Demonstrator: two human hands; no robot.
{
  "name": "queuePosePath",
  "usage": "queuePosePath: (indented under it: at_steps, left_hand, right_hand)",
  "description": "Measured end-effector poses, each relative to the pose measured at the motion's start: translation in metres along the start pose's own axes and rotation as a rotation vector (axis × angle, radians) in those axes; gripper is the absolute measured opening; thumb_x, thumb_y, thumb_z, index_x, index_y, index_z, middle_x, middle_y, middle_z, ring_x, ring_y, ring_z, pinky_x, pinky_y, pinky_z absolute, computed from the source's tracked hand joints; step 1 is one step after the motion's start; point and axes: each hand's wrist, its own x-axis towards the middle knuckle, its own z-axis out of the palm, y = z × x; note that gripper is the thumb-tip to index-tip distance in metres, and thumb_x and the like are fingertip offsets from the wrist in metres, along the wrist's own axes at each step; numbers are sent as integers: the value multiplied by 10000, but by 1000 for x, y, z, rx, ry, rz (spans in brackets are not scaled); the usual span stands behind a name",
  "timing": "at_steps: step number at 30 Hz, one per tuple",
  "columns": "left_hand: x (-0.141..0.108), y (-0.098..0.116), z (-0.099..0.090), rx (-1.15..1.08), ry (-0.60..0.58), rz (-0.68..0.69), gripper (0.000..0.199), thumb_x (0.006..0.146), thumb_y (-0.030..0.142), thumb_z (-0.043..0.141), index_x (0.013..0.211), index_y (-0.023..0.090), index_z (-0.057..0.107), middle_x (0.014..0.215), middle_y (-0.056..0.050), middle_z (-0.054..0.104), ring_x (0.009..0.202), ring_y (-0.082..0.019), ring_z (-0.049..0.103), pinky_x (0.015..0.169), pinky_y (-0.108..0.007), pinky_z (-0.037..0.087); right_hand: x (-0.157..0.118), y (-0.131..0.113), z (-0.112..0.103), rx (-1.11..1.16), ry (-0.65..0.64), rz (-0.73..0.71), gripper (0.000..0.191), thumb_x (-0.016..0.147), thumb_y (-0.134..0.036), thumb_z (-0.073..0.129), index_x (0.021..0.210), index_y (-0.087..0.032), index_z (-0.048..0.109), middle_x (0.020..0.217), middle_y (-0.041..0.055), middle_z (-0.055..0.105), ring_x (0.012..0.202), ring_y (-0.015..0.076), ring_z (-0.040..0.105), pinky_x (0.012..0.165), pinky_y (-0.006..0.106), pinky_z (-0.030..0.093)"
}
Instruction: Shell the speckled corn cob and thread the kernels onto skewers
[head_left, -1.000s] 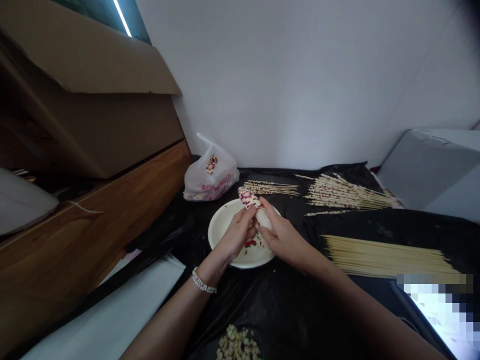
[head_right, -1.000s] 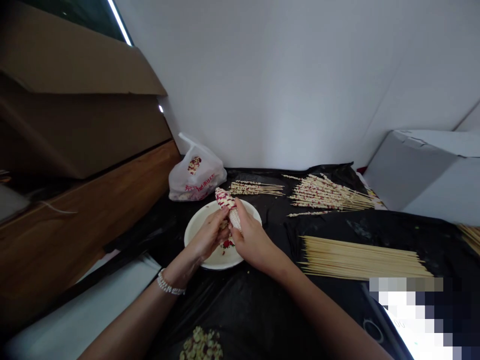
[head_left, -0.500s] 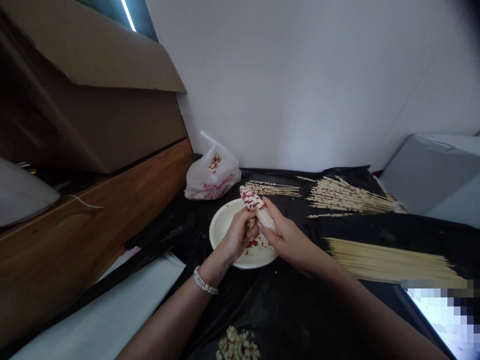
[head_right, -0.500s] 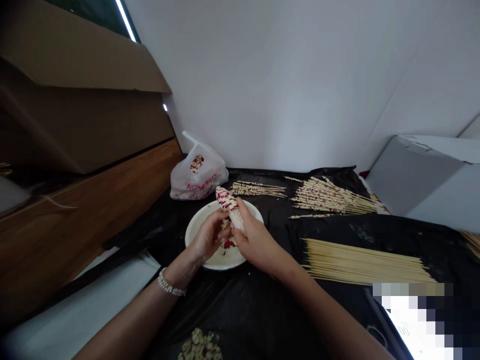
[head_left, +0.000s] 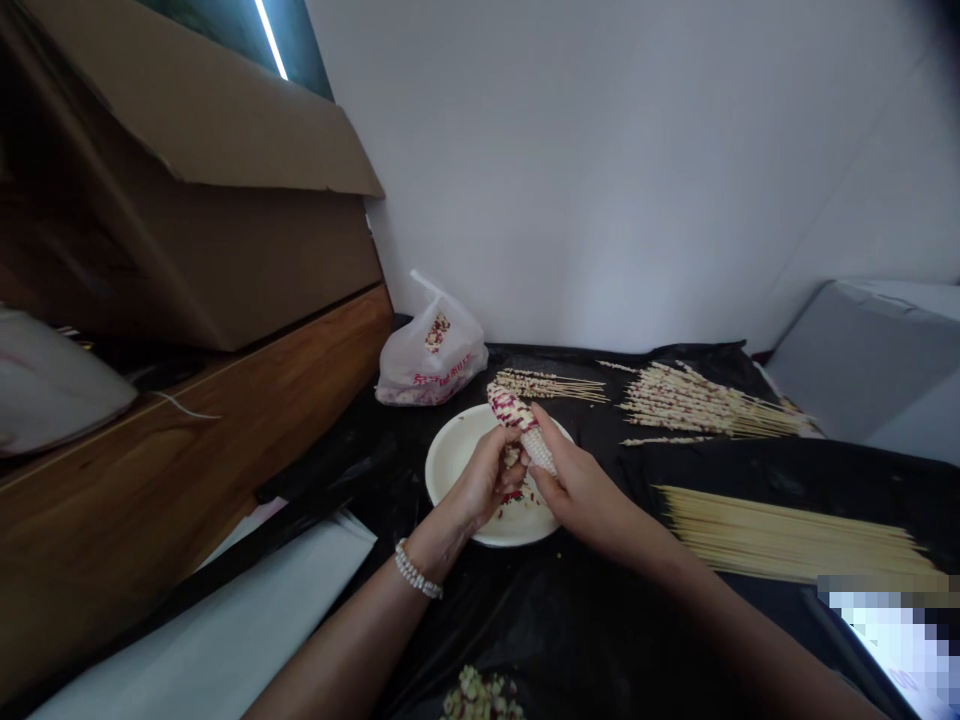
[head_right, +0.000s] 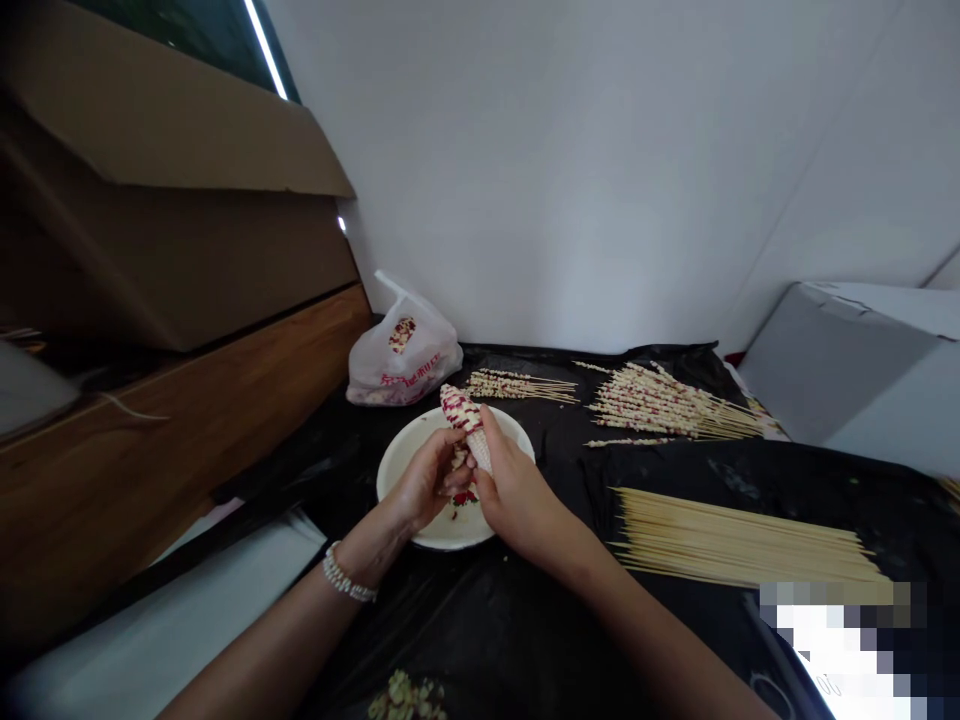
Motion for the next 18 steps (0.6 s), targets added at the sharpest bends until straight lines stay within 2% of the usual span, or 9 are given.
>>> queuePosePath:
  at_steps: [4, 7, 10, 11, 12, 15, 18]
  left_hand:
    - [-1, 0, 2, 6, 33, -51, 334, 832, 394, 410, 587, 179, 482, 455, 58, 301, 385, -52, 192, 420, -231, 149]
    - [-2, -1, 4, 3, 42, -64, 300, 804, 370, 399, 584, 178, 472, 481, 43, 350, 382, -49, 225, 417, -231, 158]
    - [-1, -4, 6, 27, 69, -56, 139, 710, 308, 468, 640, 188, 453, 500, 49, 391, 377, -46, 228, 412, -230, 132]
    - [-1, -5, 6, 42, 121, 2, 85, 649, 245, 504, 688, 196, 446, 494, 71, 376, 372, -46, 223, 413, -225, 126]
    - [0, -6, 7, 41, 171, 50, 150, 602, 208, 516, 728, 207, 435, 486, 92, 350, 367, -47, 217, 413, -219, 115]
    - [-1, -4, 7, 16, 118, 63, 174, 600, 218, 517, 753, 208, 435, 508, 86, 395, 373, -43, 226, 423, -212, 130]
    - [-5, 1, 6, 19, 16, 20, 168, 701, 343, 530, 683, 196, 451, 489, 76, 366, 382, -43, 226, 427, -223, 159]
  right_hand:
    - [-4, 0, 6, -52, 15, -16, 722, 889, -160, 399, 1568, -41, 184, 1442, 279, 514, 1368, 352, 481, 1126, 604, 376]
    - [-6, 0, 10, -82, 1, -9, 721, 895, -153, 385, 1574, -44, 169, 1434, 286, 509, 1384, 365, 458, 1113, 613, 389]
    - [-7, 1, 12, -83, -10, -16, 722, 894, -139, 373, 1576, -42, 157, 1453, 290, 486, 1411, 361, 424, 1121, 613, 378]
    - [-7, 1, 11, -76, -11, -24, 724, 894, -138, 374, 1577, -48, 152, 1457, 285, 486, 1414, 356, 421, 1125, 611, 373]
    - [-6, 2, 11, -67, -13, -34, 726, 895, -141, 377, 1578, -53, 149, 1462, 280, 487, 1415, 351, 422, 1129, 609, 368]
    - [-4, 4, 7, -39, -16, -44, 732, 889, -156, 397, 1570, -33, 157, 1498, 285, 454, 1413, 345, 430, 1138, 596, 364]
    - [-2, 6, 2, -27, -7, -34, 730, 883, -165, 411, 1559, -11, 182, 1552, 285, 379, 1427, 333, 413, 1147, 567, 367]
